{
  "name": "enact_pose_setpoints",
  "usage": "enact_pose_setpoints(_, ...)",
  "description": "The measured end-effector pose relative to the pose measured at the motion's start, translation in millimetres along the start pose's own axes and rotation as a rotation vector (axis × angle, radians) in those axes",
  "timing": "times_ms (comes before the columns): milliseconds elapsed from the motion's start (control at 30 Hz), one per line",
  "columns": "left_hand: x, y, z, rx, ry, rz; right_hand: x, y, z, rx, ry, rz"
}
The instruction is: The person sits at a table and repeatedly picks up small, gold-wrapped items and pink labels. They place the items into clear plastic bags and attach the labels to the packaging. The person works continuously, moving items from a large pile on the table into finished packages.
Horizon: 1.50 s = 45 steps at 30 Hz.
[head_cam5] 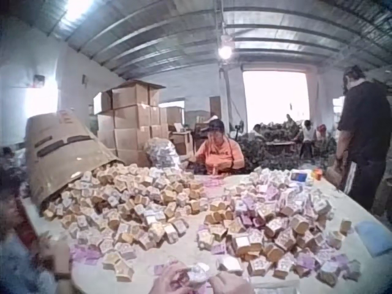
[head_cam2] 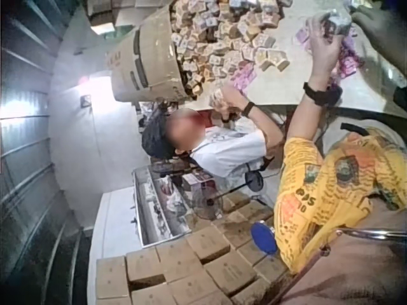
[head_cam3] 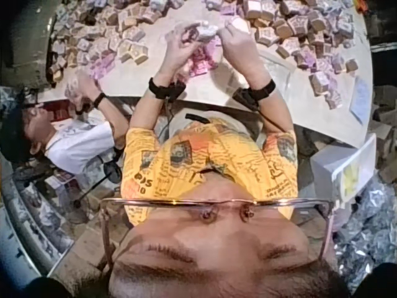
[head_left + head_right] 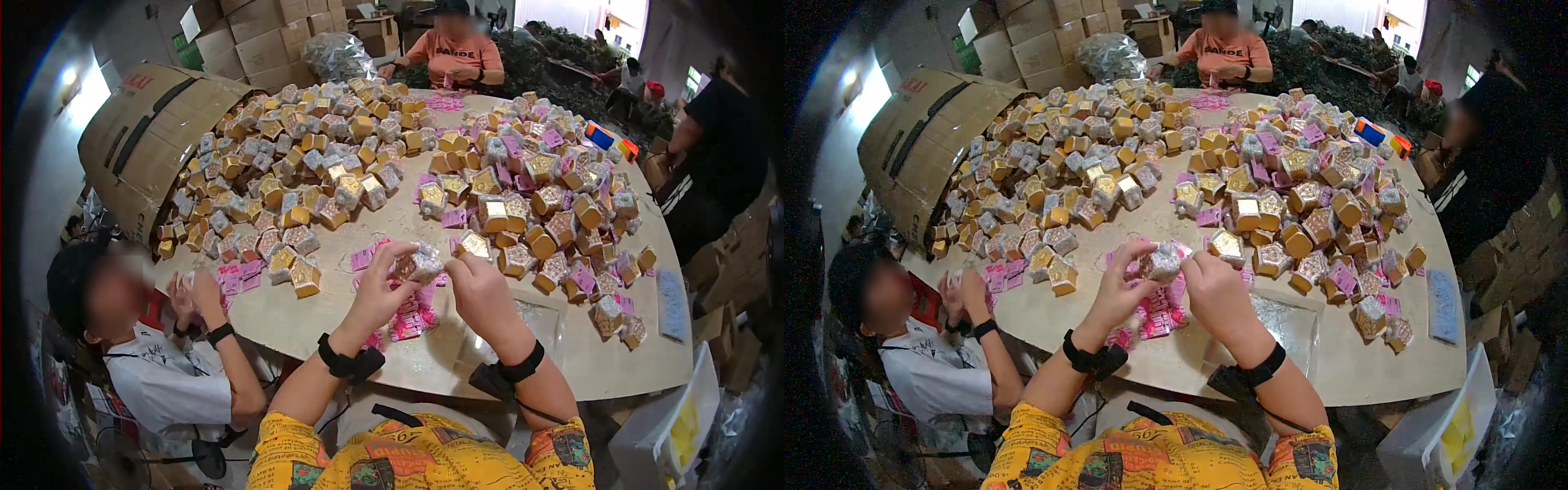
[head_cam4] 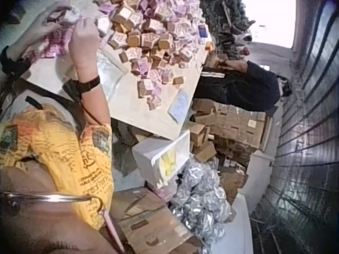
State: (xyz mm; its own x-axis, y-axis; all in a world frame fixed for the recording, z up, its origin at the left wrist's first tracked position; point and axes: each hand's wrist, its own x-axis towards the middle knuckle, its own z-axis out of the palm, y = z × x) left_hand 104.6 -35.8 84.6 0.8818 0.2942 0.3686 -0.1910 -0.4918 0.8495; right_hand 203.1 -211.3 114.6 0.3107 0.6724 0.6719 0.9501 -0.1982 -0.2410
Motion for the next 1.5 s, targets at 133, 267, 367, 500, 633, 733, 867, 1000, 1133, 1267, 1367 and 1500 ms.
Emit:
enact_pose_setpoints(133, -3, 10, -1, 0.087, 0.008, -0.001, 1, -2, 1, 0.004, -0.006, -0.005)
enact_pose_setpoints(267, -3, 12, 3, 0.048, 0.004, -0.007, 0, -1, 0, -0.019, -0.031, -0.002)
enact_pose_setpoints(367, -3, 14, 3, 0.081, 0.015, 0.014, -1, 1, 0, -0.031, -0.039, -0.007)
enact_pose_setpoints(500, -4, 25, 2, 0.218, 0.048, 0.08, 0, -2, -1, -0.058, -0.065, -0.001)
enact_pose_setpoints(633, -5, 28, 3, 0.268, 0.08, 0.11, 1, -1, 0, -0.12, -0.078, -0.018)
enact_pose_setpoints(733, -6, 33, 6, 0.42, 0.112, 0.142, 2, -5, 1, -0.193, -0.079, -0.027)
enact_pose_setpoints(867, -6, 40, 6, 0.457, 0.116, 0.164, 2, -4, 1, -0.216, -0.089, -0.023)
enact_pose_setpoints(1000, -5, 39, 5, 0.461, 0.093, 0.167, -2, 0, 4, -0.2, -0.101, -0.011)
enact_pose_setpoints(1133, -5, 41, 5, 0.438, 0.063, 0.148, -4, 2, 6, -0.175, -0.114, -0.014)
enact_pose_setpoints(1267, -3, 37, 5, 0.368, 0.038, 0.109, -5, 0, 7, -0.136, -0.11, 0.018)
enact_pose_setpoints(1367, -4, 30, 2, 0.283, 0.034, 0.084, -4, 4, 3, 0.102, -0.072, 0.108)
enact_pose_setpoints(1500, -4, 28, -3, 0.145, 0.002, 0.053, -4, 15, -11, 0.664, -0.2, 0.559)
